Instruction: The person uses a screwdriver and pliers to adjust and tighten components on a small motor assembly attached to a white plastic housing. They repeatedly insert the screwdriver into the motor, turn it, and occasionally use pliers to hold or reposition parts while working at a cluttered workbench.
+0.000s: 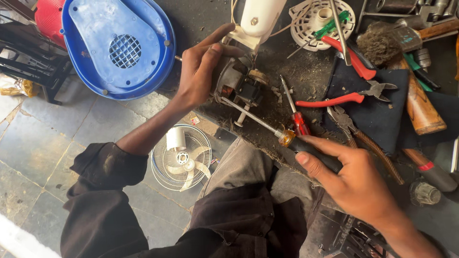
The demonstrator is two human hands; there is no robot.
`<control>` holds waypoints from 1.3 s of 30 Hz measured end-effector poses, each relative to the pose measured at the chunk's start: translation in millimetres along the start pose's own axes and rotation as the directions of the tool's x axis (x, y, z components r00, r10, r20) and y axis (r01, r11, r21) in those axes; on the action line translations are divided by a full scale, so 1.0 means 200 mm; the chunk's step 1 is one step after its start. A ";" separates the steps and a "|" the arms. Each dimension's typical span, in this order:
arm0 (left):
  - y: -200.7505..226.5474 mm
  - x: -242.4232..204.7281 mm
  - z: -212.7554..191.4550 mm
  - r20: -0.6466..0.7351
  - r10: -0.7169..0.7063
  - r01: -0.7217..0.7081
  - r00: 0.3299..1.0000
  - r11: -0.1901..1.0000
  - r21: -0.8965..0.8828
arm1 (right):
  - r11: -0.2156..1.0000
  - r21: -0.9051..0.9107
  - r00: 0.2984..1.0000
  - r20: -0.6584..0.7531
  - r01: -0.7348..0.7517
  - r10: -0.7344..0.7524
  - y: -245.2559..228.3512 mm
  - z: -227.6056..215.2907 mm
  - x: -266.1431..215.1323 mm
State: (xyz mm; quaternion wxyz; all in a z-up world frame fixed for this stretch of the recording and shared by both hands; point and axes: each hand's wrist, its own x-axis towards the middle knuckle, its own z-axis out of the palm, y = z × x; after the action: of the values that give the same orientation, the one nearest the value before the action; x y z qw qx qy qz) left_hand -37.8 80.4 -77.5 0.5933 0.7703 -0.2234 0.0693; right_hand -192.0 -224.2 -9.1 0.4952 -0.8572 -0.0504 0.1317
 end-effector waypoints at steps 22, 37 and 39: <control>0.01 -0.02 0.03 -0.154 0.054 -0.003 0.987 0.950 0.313 | 0.827 -0.459 0.912 -0.084 0.323 -0.403 -0.05 0.03 0.06; 0.04 -0.02 0.04 -0.143 0.044 0.000 0.989 0.956 0.295 | -0.077 -0.932 0.539 0.270 0.353 -0.798 0.04 0.04 0.02; 0.04 -0.02 0.03 -0.142 0.063 -0.017 0.988 0.953 0.303 | 0.146 -0.901 0.614 0.153 0.409 -0.774 0.03 0.03 0.03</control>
State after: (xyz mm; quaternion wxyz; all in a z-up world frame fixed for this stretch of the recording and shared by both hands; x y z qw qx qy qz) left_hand -45.8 74.2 -74.8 0.4826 0.8396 -0.1805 0.1722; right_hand -187.7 -219.7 -18.1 -0.0152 -0.8891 -0.3617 -0.2800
